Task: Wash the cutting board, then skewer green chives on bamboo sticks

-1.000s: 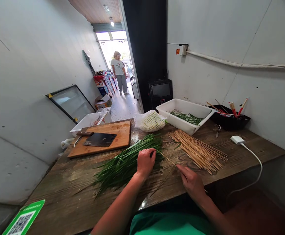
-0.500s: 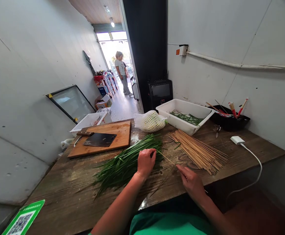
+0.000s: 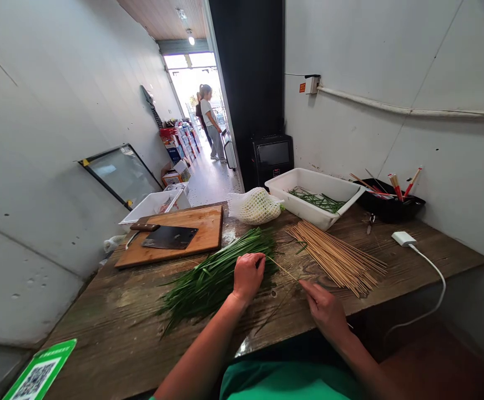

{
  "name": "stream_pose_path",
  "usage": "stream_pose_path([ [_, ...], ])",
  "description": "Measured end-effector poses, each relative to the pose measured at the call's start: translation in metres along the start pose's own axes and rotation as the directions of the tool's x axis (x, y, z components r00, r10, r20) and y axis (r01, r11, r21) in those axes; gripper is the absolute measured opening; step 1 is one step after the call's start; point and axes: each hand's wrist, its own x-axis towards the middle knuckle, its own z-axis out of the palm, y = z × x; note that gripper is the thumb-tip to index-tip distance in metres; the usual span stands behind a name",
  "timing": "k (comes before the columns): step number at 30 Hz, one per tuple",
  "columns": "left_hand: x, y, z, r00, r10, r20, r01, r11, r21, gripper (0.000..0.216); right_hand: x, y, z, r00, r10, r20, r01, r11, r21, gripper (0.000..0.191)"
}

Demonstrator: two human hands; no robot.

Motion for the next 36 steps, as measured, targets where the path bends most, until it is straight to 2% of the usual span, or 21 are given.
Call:
stream_pose_path([
  [5,0.0000,-0.0012,0.0017,1.000,0.008,-0.009,-0.008,1.000,0.013,0.012,-0.0013,0.0028,0.0025,0.999,-0.020,-0.026,0.019,0.998,-0.054,0.038],
  [16,-0.0005,-0.0023,0.0023,0.999,0.012,-0.052,-0.013,1.000,-0.005,0.011,-0.0005,0.0003,0.0016,0.999,-0.018,-0.039,0.017,0.999,-0.031,0.036],
  [27,-0.0001,-0.0027,0.0020,0.999,0.009,-0.042,-0.009,1.000,-0.015,0.011,0.0004,-0.0012,0.0013,0.998,-0.033,-0.059,0.030,0.998,-0.050,0.037],
  [36,-0.0007,-0.0035,0.0018,0.998,0.033,-0.046,-0.035,0.998,-0.048,0.012,0.0004,-0.0049,-0.0023,0.999,-0.018,-0.031,0.017,0.999,-0.036,0.039],
])
